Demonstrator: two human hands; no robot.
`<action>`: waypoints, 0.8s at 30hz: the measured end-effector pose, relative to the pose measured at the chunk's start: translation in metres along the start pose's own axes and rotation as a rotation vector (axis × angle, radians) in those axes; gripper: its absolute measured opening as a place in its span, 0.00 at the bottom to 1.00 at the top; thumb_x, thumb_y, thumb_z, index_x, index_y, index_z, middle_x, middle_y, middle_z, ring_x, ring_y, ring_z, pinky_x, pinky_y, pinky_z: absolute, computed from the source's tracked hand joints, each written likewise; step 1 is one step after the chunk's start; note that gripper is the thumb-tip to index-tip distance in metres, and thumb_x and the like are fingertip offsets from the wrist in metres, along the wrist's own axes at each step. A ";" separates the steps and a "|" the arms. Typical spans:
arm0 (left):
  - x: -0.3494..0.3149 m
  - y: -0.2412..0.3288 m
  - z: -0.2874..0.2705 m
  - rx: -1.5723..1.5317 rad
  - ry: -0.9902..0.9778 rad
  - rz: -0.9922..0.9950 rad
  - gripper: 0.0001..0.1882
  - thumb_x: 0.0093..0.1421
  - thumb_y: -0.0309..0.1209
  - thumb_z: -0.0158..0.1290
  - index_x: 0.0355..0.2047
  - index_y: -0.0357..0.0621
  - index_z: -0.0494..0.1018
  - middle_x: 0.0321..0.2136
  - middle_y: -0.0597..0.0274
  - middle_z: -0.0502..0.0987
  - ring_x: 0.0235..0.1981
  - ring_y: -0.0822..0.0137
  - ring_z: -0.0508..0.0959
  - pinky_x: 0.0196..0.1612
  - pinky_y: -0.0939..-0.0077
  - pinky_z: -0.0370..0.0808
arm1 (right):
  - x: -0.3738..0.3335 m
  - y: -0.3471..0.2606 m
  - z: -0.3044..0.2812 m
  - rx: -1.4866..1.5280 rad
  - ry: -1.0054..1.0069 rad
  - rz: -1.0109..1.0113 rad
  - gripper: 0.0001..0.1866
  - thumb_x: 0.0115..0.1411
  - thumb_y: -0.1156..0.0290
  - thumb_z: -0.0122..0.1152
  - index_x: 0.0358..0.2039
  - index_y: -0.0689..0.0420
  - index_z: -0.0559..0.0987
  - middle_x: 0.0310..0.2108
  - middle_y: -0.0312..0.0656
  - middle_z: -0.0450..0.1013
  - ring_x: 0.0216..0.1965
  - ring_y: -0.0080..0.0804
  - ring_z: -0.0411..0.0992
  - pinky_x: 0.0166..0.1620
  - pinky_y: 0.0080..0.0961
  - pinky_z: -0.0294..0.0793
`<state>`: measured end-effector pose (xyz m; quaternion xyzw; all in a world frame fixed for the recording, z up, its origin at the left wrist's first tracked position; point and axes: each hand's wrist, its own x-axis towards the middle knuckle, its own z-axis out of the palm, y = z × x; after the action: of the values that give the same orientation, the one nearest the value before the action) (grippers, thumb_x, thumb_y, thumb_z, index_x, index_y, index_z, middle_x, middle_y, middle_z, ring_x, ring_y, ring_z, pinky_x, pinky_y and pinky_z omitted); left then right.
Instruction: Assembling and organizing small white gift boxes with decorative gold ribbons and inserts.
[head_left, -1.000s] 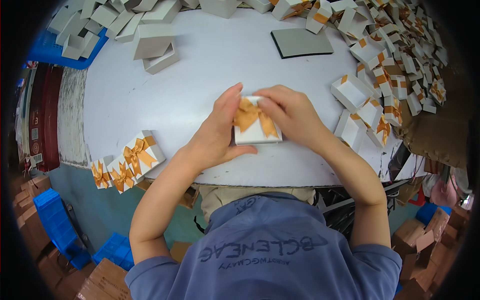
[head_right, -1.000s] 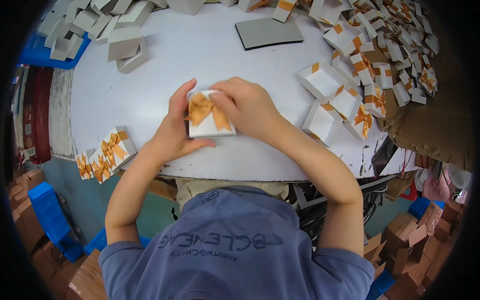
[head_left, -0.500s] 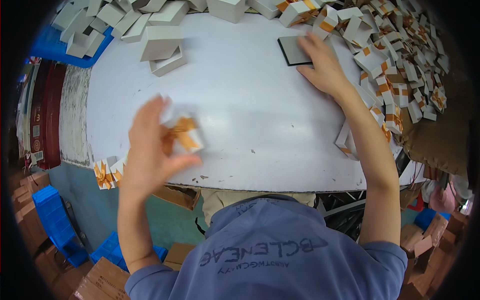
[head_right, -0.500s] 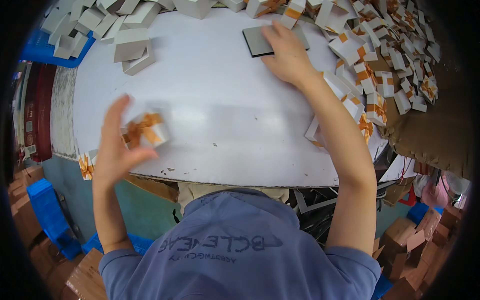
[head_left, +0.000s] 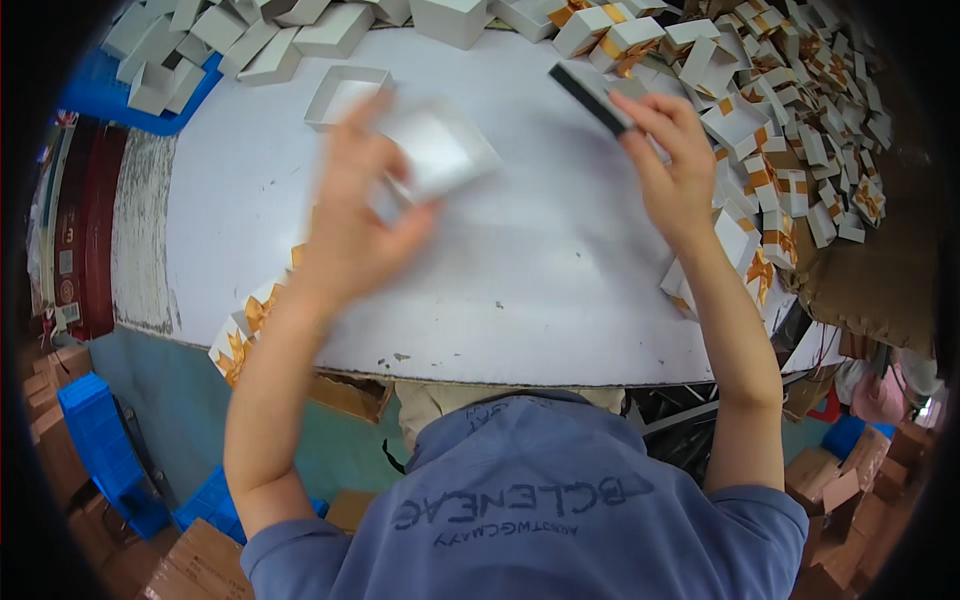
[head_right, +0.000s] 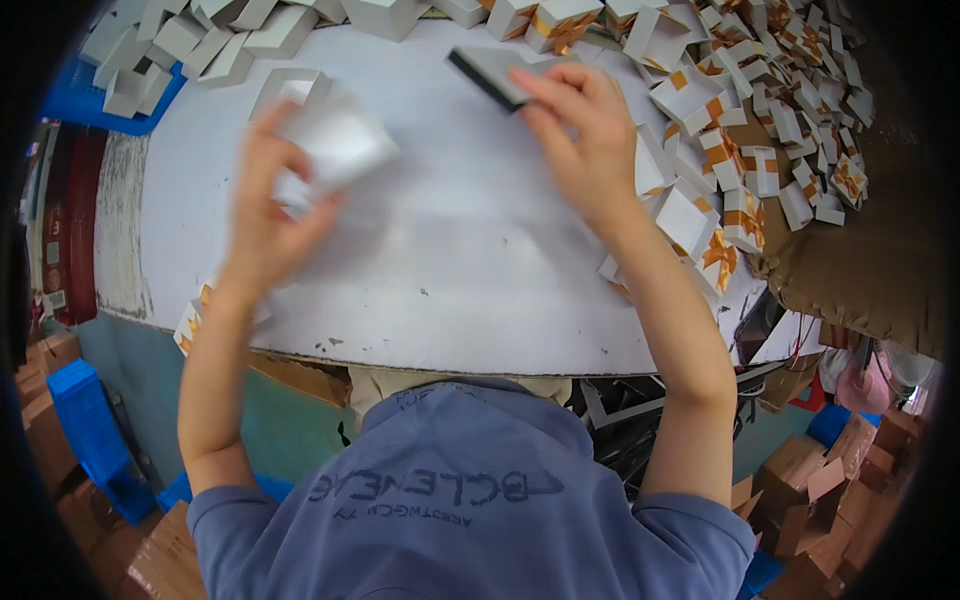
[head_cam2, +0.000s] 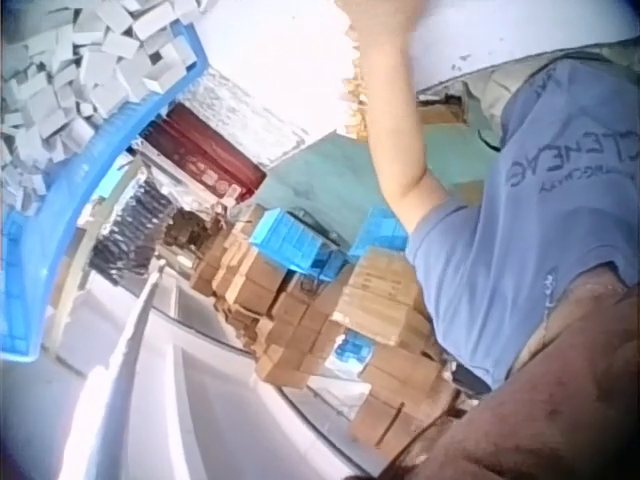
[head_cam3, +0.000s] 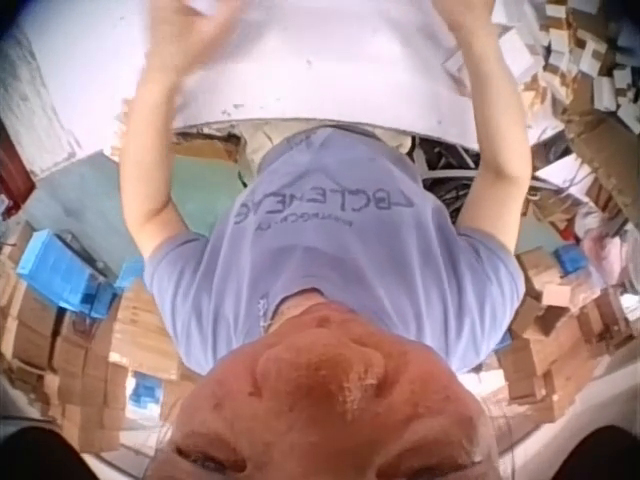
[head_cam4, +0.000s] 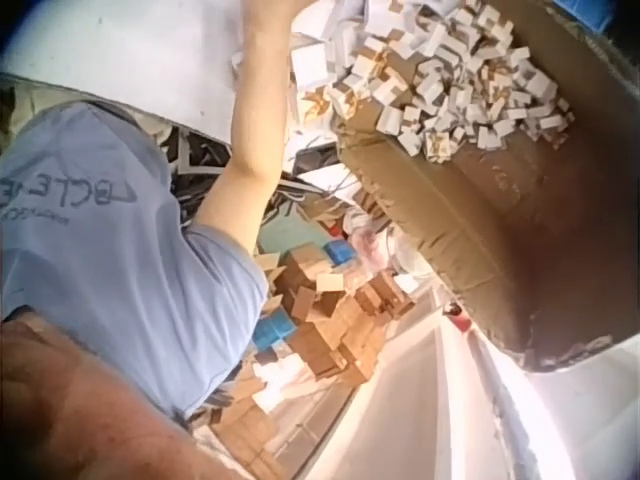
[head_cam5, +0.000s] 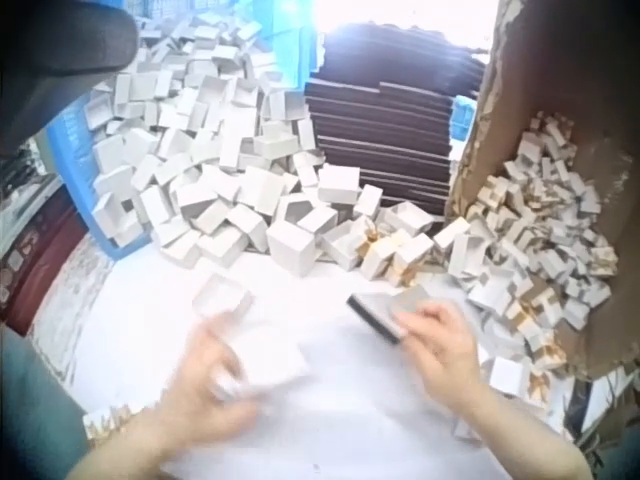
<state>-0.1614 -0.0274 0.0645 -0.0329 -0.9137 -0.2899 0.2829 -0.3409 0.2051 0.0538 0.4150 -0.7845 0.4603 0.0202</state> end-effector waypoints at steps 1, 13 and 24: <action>-0.013 0.018 0.019 -0.151 -0.106 -0.133 0.26 0.40 0.27 0.62 0.39 0.40 0.62 0.47 0.45 0.62 0.49 0.49 0.66 0.49 0.65 0.65 | -0.009 -0.013 0.002 -0.165 -0.043 -0.231 0.15 0.53 0.71 0.56 0.43 0.49 0.77 0.39 0.39 0.69 0.41 0.37 0.67 0.43 0.30 0.67; -0.068 0.019 0.039 -0.012 -0.204 -0.028 0.36 0.43 0.35 0.63 0.53 0.50 0.63 0.54 0.58 0.60 0.52 0.46 0.59 0.52 0.55 0.59 | 0.038 -0.006 0.027 -0.053 0.275 0.038 0.22 0.42 0.68 0.69 0.36 0.62 0.71 0.36 0.41 0.67 0.39 0.33 0.67 0.43 0.26 0.67; -0.063 0.011 0.038 -0.282 -0.215 -0.069 0.40 0.42 0.32 0.65 0.56 0.46 0.60 0.55 0.52 0.62 0.55 0.43 0.59 0.56 0.56 0.60 | 0.023 -0.011 0.029 0.057 -0.271 -0.246 0.32 0.37 0.68 0.72 0.44 0.59 0.69 0.43 0.46 0.65 0.45 0.42 0.66 0.48 0.30 0.67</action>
<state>-0.1253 0.0090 0.0103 -0.0717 -0.8896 -0.4194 0.1662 -0.3388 0.1666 0.0543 0.5666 -0.7100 0.4161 -0.0414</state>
